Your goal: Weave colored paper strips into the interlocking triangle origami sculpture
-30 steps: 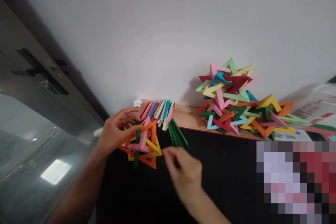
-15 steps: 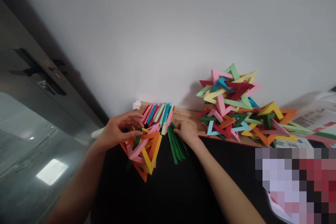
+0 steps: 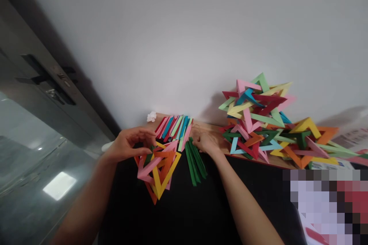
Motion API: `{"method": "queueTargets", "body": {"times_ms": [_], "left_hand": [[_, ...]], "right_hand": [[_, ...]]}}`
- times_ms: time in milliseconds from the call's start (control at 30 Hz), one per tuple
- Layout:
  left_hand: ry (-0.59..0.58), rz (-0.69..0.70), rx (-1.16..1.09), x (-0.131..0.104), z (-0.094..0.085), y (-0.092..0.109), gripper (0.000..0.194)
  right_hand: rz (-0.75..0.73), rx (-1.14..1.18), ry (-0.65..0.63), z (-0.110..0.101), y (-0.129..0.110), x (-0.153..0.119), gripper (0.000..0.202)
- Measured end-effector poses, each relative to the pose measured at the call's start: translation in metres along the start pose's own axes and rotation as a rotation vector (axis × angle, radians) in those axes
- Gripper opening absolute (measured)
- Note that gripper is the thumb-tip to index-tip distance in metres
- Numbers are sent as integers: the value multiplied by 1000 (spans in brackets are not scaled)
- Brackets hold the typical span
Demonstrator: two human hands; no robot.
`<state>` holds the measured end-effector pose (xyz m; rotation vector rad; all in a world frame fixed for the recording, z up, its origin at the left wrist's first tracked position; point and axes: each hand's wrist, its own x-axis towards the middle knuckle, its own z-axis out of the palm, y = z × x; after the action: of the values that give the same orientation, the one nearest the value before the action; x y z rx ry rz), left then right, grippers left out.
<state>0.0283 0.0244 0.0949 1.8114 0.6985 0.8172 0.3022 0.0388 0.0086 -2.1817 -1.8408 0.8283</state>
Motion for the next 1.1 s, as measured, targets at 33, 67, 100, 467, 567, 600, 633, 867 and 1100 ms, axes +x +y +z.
{"method": "queueTargets", "body": {"times_ms": [33, 67, 100, 467, 567, 600, 633, 867, 1100], "left_hand": [[2, -4, -29, 2, -1, 0, 38], [5, -7, -56, 4, -1, 0, 37], [5, -11, -76, 7, -2, 0, 37], [71, -72, 81, -10, -3, -4, 35], [133, -37, 136, -15, 3, 0, 30], [125, -24, 154, -16, 4, 1, 28], [106, -10, 164, -15, 5, 2, 27], [22, 42, 105, -7, 2, 3, 31], [-118, 9, -89, 18, -3, -2, 31]], "right_hand": [[-7, 15, 30, -4, -3, -3, 26], [-18, 33, 66, -9, -6, -6, 31], [-32, 55, 107, -16, -10, -11, 35], [-505, 706, 258, -70, -43, -72, 26], [-555, 814, 153, -68, -48, -82, 39], [-576, 825, 124, -68, -50, -85, 41], [-596, 825, 106, -68, -52, -87, 42], [-642, 830, 179, -65, -60, -98, 41], [-745, 688, 370, -61, -67, -101, 40]]}}
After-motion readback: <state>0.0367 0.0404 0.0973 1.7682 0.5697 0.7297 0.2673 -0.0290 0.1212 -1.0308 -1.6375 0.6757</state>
